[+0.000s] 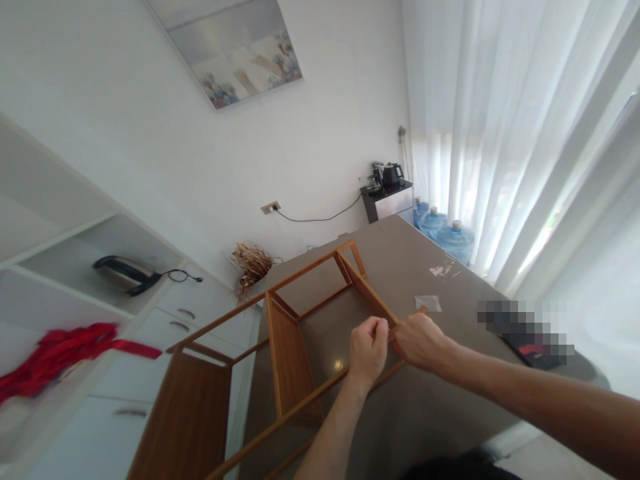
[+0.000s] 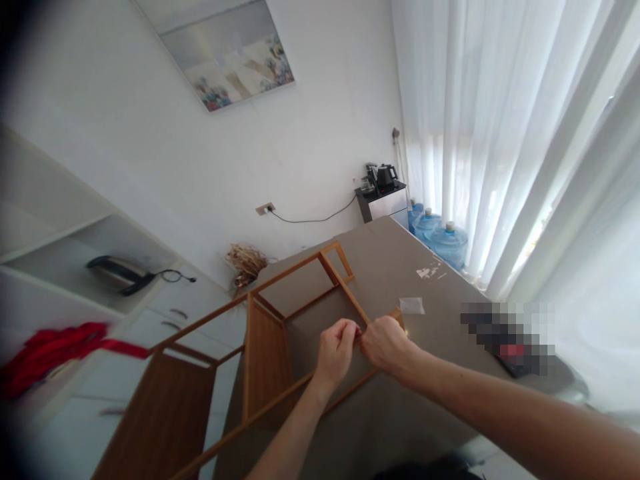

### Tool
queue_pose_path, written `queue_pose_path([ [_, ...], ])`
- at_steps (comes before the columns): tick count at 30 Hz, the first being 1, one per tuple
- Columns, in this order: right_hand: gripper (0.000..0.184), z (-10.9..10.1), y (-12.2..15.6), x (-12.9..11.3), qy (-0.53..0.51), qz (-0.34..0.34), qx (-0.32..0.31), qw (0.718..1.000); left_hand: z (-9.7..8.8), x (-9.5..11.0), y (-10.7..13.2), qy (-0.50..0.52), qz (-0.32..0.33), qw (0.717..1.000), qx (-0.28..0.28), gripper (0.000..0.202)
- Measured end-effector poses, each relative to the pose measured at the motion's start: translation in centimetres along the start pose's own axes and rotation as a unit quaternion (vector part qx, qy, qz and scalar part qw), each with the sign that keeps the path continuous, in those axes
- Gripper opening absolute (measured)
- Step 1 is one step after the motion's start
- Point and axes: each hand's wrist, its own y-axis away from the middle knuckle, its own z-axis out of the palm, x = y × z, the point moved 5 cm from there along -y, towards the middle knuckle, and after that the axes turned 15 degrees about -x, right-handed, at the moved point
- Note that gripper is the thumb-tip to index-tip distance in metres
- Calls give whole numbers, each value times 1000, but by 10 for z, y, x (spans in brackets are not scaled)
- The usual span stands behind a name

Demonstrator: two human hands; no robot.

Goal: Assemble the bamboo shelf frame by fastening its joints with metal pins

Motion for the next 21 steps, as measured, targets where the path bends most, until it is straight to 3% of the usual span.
queue_pose_path([
  [3,25,2,4,6,0,-10,0,1000,-1,1,1,0,6,1000,-2,34],
  [6,30,5,6,19,-39,23,19,999,-2,2,2,-5,12,1000,-4,33],
  [9,38,13,6,33,-138,63,33,988,-2,1,1,-14,12,1000,-7,32],
  [12,43,29,4,42,-302,40,24,952,-2,0,0,-15,10,1000,-12,32],
  [15,42,49,-1,48,-502,-1,9,865,-2,0,-1,-13,5,1000,-13,32],
  [21,42,83,-13,40,-786,-76,12,614,-1,2,-4,-7,1,1000,-8,30],
])
